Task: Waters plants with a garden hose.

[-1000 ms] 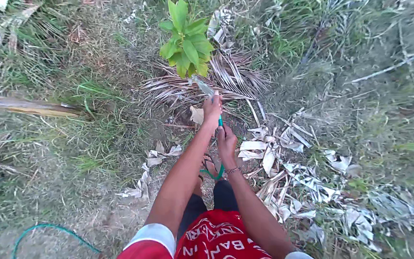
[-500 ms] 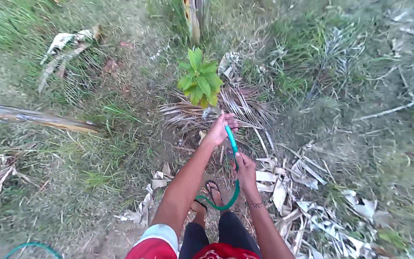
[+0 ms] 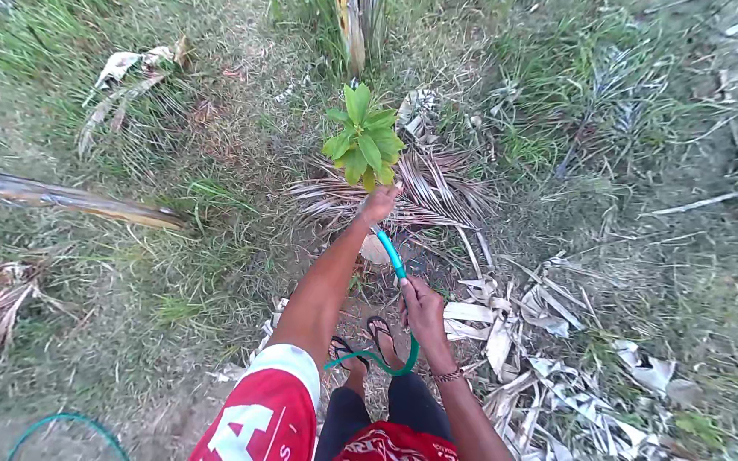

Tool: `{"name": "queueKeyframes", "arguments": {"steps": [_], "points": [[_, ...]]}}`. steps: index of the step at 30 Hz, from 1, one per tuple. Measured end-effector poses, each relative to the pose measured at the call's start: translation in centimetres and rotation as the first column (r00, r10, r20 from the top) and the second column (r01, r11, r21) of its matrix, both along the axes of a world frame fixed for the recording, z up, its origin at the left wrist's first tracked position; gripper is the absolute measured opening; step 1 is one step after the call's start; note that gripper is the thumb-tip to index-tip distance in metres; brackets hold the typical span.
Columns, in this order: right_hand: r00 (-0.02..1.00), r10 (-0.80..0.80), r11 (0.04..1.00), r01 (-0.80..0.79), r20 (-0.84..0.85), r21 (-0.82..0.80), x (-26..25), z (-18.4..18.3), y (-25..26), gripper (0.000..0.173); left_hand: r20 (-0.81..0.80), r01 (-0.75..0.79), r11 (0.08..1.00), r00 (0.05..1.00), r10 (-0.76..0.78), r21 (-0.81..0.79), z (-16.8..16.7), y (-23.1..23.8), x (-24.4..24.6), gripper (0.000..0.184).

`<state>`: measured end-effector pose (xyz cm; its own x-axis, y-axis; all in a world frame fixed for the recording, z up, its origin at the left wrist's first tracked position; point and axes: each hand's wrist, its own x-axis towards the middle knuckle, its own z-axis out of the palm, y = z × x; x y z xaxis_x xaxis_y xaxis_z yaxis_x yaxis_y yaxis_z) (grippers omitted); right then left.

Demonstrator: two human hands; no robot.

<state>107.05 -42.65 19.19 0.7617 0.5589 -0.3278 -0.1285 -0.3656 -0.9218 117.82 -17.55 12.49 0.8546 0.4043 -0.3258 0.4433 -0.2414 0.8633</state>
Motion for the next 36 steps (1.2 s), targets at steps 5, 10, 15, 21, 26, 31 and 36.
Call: {"name": "queueKeyframes", "arguments": {"steps": [5,10,15,21,26,31,36], "points": [[0.997,-0.037,0.998,0.040,-0.064,0.042,0.3,-0.2,0.7,0.039,-0.004,0.162,0.959,0.986,-0.166,0.232,1.5,0.3,-1.2,0.038],[0.928,-0.214,0.917,0.299,-0.307,0.264,0.9,-0.7,3.7,0.036,0.023,-0.035,0.995,0.999,0.037,-0.093,3.7,-3.0,-9.8,0.040],[0.932,-0.203,0.825,0.327,-0.300,0.461,2.2,0.6,8.3,0.040,-0.013,-0.009,0.873,1.000,0.003,-0.488,2.4,-10.9,-20.4,0.059],[0.993,-0.002,0.761,0.081,-0.122,0.644,8.4,2.8,13.6,0.036,0.109,-0.063,0.972,0.990,0.090,-0.225,0.0,-12.5,-21.4,0.038],[0.963,0.267,0.680,-0.164,-0.033,0.715,14.3,4.8,17.9,0.028,0.129,-0.176,0.982,0.974,0.184,-0.072,-2.1,-11.3,-19.5,0.033],[0.885,0.464,0.421,-0.200,-0.020,0.885,15.6,5.3,18.3,0.028,0.037,-0.217,0.974,0.975,0.220,-0.061,-2.0,-8.7,-16.6,0.033],[0.891,0.453,0.365,-0.158,-0.027,0.918,14.8,6.6,18.7,0.028,0.193,-0.238,0.944,0.939,0.284,-0.230,1.1,-6.7,-11.9,0.030]]}}
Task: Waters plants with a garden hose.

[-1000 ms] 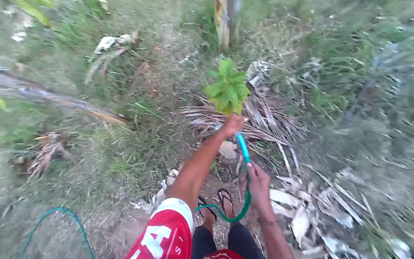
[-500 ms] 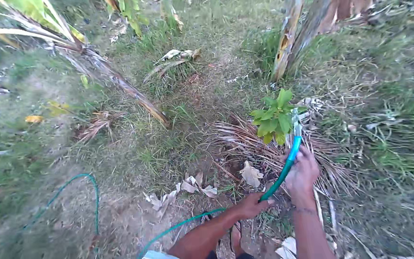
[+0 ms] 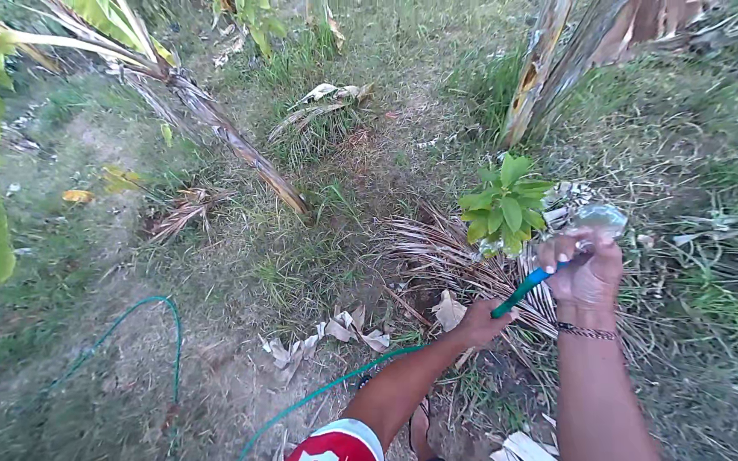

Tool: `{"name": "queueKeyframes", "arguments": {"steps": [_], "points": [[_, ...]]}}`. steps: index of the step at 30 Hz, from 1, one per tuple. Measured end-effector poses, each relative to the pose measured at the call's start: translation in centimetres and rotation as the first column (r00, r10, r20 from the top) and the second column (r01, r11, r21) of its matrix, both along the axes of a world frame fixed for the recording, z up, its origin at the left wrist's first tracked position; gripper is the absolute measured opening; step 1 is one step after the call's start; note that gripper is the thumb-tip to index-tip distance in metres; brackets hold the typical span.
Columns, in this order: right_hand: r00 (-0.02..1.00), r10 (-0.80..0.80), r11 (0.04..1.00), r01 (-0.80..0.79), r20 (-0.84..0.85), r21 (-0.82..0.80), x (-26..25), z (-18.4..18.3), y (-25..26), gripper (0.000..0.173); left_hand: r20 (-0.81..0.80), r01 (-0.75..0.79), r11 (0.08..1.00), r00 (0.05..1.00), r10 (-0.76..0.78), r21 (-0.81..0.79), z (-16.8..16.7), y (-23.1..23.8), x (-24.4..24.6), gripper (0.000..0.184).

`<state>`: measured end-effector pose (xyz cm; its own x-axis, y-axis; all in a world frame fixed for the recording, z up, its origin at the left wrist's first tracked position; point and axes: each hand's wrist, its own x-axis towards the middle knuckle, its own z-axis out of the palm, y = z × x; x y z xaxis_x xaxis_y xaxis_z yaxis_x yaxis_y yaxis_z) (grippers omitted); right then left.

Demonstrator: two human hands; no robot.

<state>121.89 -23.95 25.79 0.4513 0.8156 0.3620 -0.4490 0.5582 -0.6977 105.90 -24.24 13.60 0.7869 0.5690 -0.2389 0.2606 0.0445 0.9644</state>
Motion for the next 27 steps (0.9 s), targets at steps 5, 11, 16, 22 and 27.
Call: {"name": "queueKeyframes", "arguments": {"steps": [5,11,16,22,27], "points": [[0.994,-0.109,0.994,0.109,0.010,-0.010,-0.2,0.9,0.2,0.026,0.192,-0.147,0.988,0.972,0.133,0.058,4.9,1.6,3.6,0.021],[0.957,-0.264,0.944,0.281,0.119,-0.172,-2.7,4.8,0.1,0.034,0.191,-0.306,0.937,0.942,0.274,0.165,11.1,2.3,4.7,0.019],[0.935,-0.291,0.952,0.304,0.201,-0.039,-2.9,5.2,-0.1,0.037,0.359,-0.398,0.889,0.883,0.303,0.226,9.9,2.1,6.1,0.017],[0.838,-0.371,0.922,0.385,0.400,0.050,-2.6,5.4,0.2,0.022,0.449,-0.500,0.846,0.808,0.381,0.183,9.5,1.4,6.2,0.033],[0.817,-0.175,0.948,0.290,0.550,-0.130,-2.8,4.3,-2.7,0.032,0.305,-0.404,0.897,0.890,0.340,0.180,9.6,2.5,5.2,0.028]]}}
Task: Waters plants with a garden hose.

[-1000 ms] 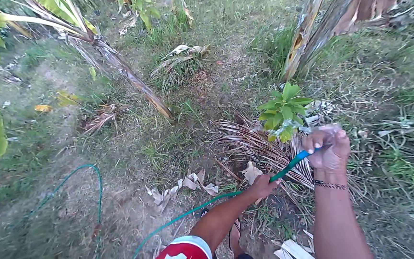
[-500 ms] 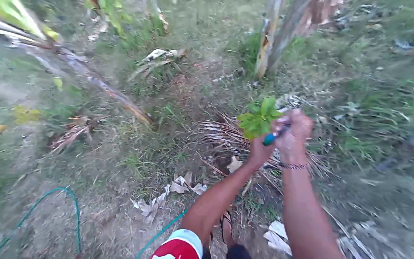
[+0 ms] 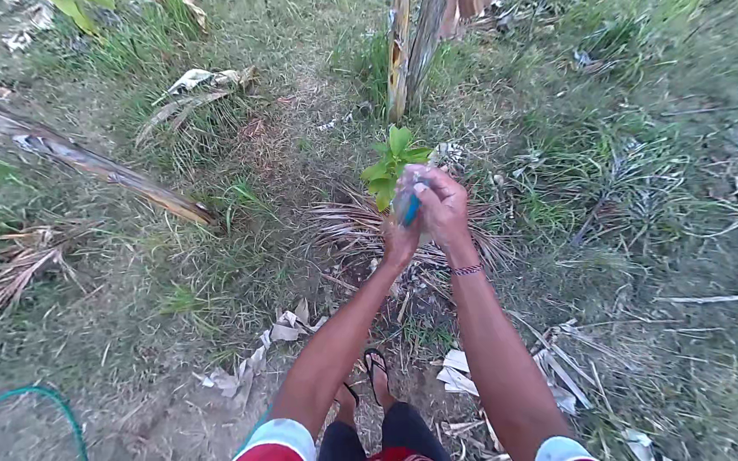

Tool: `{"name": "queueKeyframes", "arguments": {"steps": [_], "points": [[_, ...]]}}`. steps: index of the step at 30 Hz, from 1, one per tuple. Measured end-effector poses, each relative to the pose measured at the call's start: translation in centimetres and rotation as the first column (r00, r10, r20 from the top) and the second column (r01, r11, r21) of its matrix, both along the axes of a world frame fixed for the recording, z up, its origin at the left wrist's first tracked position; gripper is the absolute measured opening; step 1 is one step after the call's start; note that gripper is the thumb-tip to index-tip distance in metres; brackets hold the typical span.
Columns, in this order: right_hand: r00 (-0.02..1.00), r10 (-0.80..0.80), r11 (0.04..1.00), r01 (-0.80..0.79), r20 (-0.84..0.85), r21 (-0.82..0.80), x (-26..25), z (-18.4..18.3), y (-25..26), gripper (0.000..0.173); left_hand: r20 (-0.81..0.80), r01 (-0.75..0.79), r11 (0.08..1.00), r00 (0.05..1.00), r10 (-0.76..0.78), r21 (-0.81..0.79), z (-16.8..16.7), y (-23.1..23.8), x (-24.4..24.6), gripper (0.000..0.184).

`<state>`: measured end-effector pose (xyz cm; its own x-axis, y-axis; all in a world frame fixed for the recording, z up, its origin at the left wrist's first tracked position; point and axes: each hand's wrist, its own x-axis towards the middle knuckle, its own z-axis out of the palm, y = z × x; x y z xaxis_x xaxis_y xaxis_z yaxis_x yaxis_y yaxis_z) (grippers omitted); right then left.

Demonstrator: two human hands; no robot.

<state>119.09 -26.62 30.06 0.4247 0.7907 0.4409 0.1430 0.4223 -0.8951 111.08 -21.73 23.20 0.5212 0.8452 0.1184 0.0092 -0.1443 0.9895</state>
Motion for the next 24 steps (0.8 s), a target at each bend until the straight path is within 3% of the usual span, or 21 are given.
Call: {"name": "queueKeyframes", "arguments": {"steps": [2,5,8,10,14,17,21,24], "points": [[0.998,0.050,0.997,-0.049,0.024,-0.060,0.6,-1.1,-0.2,0.033,-0.031,0.082,0.995,0.996,-0.084,-0.061,-0.3,0.6,-0.3,0.018],[0.988,0.149,0.984,-0.153,-0.049,-0.086,2.4,-2.3,0.5,0.035,-0.006,0.276,0.951,0.960,-0.280,-0.138,-0.7,1.2,-1.4,0.019],[0.984,0.162,0.974,-0.170,-0.069,-0.150,3.4,-2.1,0.4,0.034,0.097,0.481,0.831,0.875,-0.474,-0.279,0.2,1.0,-3.8,0.020],[0.981,0.178,0.967,-0.189,-0.082,-0.169,3.8,-2.1,0.2,0.036,0.163,0.569,0.766,0.822,-0.546,-0.299,-0.1,1.1,-4.9,0.031],[0.940,0.316,0.910,-0.338,-0.124,-0.242,4.8,-2.1,-0.4,0.042,0.157,0.562,0.783,0.827,-0.540,-0.266,-1.0,0.7,-5.2,0.031],[0.915,0.367,0.869,-0.401,-0.165,-0.289,5.7,-2.3,-0.9,0.034,0.076,0.519,0.830,0.854,-0.516,-0.204,-0.8,0.3,-5.4,0.029],[0.972,0.207,0.922,-0.231,-0.108,-0.310,4.8,-2.6,-1.1,0.024,-0.030,0.412,0.906,0.909,-0.416,-0.094,-1.6,-0.2,-5.1,0.026],[1.000,-0.017,0.926,0.023,0.019,-0.377,3.1,-2.8,-1.3,0.020,-0.087,0.308,0.951,0.948,-0.307,0.007,-3.1,-0.2,-4.5,0.026]]}}
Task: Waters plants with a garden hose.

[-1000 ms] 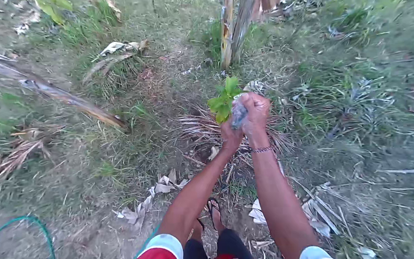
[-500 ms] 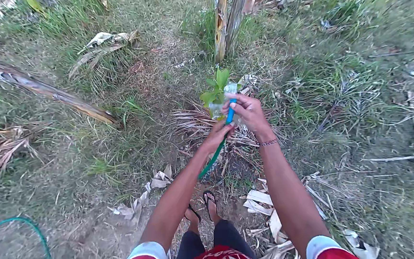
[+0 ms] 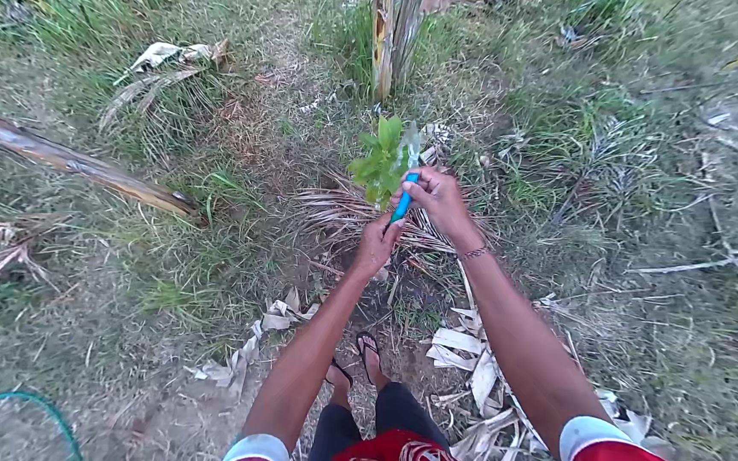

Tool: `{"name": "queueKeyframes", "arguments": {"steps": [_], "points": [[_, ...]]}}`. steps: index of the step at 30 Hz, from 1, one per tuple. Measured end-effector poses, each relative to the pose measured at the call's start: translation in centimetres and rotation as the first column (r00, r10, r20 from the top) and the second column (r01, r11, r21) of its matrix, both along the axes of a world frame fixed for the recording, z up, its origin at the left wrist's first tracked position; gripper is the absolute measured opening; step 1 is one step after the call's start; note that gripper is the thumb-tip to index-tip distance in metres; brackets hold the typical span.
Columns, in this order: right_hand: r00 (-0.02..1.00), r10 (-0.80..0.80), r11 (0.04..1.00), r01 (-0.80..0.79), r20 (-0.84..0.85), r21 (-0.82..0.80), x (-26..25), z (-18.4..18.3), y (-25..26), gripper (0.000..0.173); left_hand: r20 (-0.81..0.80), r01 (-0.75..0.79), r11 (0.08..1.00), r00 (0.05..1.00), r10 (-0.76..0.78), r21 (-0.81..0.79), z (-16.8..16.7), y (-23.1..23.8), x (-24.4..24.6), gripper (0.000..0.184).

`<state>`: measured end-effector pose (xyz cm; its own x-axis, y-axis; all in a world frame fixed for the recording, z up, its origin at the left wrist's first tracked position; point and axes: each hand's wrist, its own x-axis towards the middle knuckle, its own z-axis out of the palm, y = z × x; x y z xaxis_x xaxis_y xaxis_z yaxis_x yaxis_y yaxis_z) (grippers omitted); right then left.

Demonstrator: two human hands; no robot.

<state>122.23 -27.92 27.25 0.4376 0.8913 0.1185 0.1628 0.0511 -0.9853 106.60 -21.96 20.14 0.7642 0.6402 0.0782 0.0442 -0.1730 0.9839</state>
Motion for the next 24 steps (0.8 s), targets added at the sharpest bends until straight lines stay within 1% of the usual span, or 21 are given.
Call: {"name": "queueKeyframes", "arguments": {"steps": [3,4,5,7,8,10,11,12,14,15,16,17,18,20,22,24], "points": [[0.952,-0.266,0.963,0.270,0.152,-0.008,-1.7,-0.7,-0.2,0.015,-0.111,-0.030,0.996,0.993,0.040,0.088,0.1,-0.7,0.4,0.029],[0.933,-0.313,0.949,0.316,0.180,0.008,-2.3,-0.8,-0.4,0.013,-0.131,-0.014,0.994,0.991,0.028,0.104,0.3,-0.9,0.4,0.029],[0.934,-0.313,0.949,0.314,0.171,0.022,-2.7,-0.7,-1.0,0.013,-0.137,0.010,0.995,0.991,0.003,0.097,0.4,-1.0,0.2,0.028],[0.972,-0.222,0.974,0.219,0.071,0.049,-3.1,-0.4,-2.7,0.020,-0.114,0.095,0.995,0.989,-0.095,-0.007,1.5,-1.3,-0.4,0.027],[0.988,-0.154,0.985,0.155,-0.016,0.074,-3.0,-0.5,-3.4,0.029,-0.073,0.136,0.986,0.987,-0.143,-0.092,1.8,-1.3,-0.8,0.026],[0.980,0.010,0.992,0.015,-0.201,0.123,-2.8,-1.3,-4.3,0.049,0.023,0.207,0.934,0.978,-0.209,-0.291,2.3,-1.4,-1.7,0.027],[0.964,0.062,0.990,-0.027,-0.258,0.136,-3.0,-1.8,-4.5,0.055,0.070,0.235,0.896,0.972,-0.226,-0.376,2.2,-1.5,-2.1,0.028],[0.957,0.084,0.990,-0.048,-0.277,0.133,-3.2,-2.3,-4.7,0.055,0.116,0.259,0.858,0.966,-0.231,-0.443,1.9,-1.7,-2.4,0.030],[0.968,0.087,0.990,-0.058,-0.237,0.130,-3.9,-2.9,-4.5,0.052,0.192,0.284,0.803,0.958,-0.214,-0.524,1.3,-2.4,-2.8,0.033],[0.977,0.075,0.989,-0.048,-0.199,0.137,-4.3,-2.8,-4.3,0.050,0.211,0.285,0.795,0.957,-0.201,-0.535,1.1,-2.7,-3.0,0.034],[0.987,0.059,0.987,-0.035,-0.150,0.155,-4.6,-2.5,-3.9,0.049,0.212,0.278,0.808,0.958,-0.194,-0.519,1.1,-3.0,-3.4,0.034],[0.994,0.037,0.983,-0.017,-0.102,0.184,-4.7,-2.0,-3.3,0.048,0.184,0.257,0.841,0.964,-0.190,-0.476,0.7,-3.3,-4.0,0.032],[0.997,-0.002,0.974,0.018,-0.072,0.227,-4.4,-1.3,-2.7,0.046,0.117,0.211,0.887,0.977,-0.178,-0.410,-0.2,-4.0,-5.0,0.030],[0.994,-0.105,0.950,0.113,-0.042,0.292,-2.8,1.3,-1.8,0.045,-0.100,0.080,0.963,0.989,-0.109,-0.256,-3.7,-6.0,-8.6,0.029],[0.979,-0.204,0.928,0.197,-0.010,0.316,-0.3,5.2,-1.5,0.045,-0.307,-0.044,0.989,0.952,-0.001,-0.141,-8.0,-8.6,-14.3,0.035],[0.953,-0.303,0.894,0.286,-0.002,0.344,2.6,8.1,-1.5,0.042,-0.476,-0.140,0.987,0.875,0.088,-0.076,-10.5,-11.0,-21.1,0.038]]}}
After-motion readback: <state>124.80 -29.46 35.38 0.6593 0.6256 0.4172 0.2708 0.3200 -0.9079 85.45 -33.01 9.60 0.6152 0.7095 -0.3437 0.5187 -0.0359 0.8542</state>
